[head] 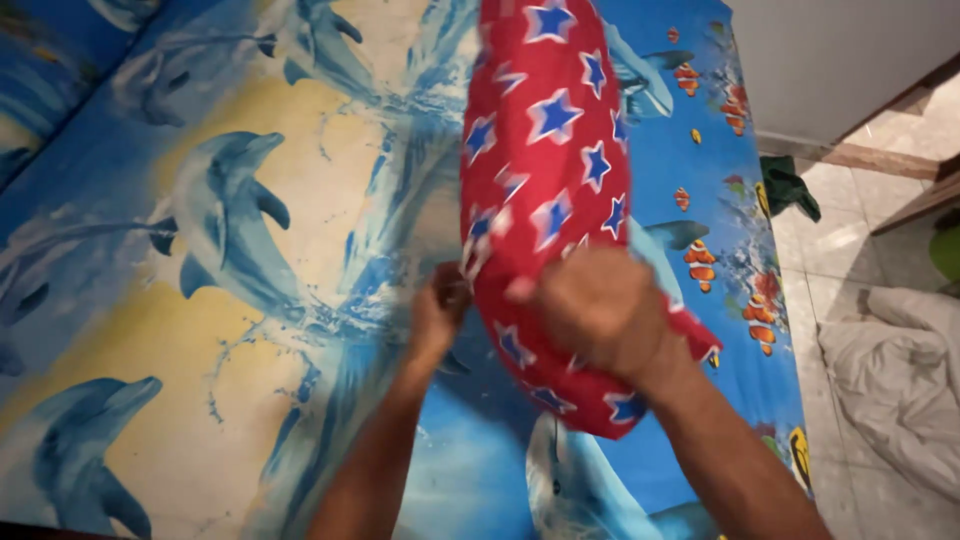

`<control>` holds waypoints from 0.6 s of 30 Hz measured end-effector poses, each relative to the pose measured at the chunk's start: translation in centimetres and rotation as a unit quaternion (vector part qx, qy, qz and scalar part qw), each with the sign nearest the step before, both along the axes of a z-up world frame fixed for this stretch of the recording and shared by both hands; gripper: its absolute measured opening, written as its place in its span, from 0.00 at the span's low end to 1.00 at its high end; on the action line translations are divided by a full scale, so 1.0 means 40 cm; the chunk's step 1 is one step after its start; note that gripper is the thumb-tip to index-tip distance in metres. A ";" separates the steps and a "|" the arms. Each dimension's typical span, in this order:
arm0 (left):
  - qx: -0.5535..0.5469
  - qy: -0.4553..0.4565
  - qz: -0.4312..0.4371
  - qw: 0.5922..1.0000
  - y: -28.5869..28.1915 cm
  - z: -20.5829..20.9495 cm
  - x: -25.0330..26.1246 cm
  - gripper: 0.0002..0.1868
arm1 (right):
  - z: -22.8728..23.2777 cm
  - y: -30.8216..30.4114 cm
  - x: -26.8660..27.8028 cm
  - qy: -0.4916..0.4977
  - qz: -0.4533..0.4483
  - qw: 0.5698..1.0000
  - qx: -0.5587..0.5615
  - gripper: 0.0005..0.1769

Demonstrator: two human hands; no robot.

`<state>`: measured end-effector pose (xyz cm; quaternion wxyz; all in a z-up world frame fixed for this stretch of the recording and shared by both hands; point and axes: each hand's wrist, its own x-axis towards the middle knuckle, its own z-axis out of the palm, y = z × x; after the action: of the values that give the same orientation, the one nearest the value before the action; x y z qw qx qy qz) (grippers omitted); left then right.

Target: The person is changing the pillowcases on a bed.

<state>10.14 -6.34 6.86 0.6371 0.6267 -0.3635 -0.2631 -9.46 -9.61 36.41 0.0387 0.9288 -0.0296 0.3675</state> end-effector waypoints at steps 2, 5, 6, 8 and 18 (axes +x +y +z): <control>-0.003 -0.024 -0.034 0.999 0.026 -0.040 -0.006 0.16 | -0.086 0.035 -0.010 0.064 0.063 0.996 -0.026 0.09; 0.044 -0.149 -0.089 0.984 0.125 -0.116 -0.025 0.26 | -0.284 0.071 -0.069 0.155 0.125 0.979 -0.030 0.12; 0.093 -0.246 -0.106 0.959 0.179 -0.146 -0.037 0.31 | -0.364 0.089 -0.100 0.184 0.128 0.974 -0.007 0.15; 0.143 -0.205 -0.115 0.961 0.278 -0.169 -0.044 0.34 | -0.525 0.089 -0.197 0.218 0.090 0.968 0.080 0.15; 0.302 -0.060 0.139 0.941 0.252 0.003 -0.083 0.51 | -1.070 -0.037 -0.536 0.165 -0.367 0.678 0.615 0.34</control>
<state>6.83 3.75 6.96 0.4249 0.8489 -0.2135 -0.2309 -30.92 -11.08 -6.37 -0.4048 0.7039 -0.5803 0.0633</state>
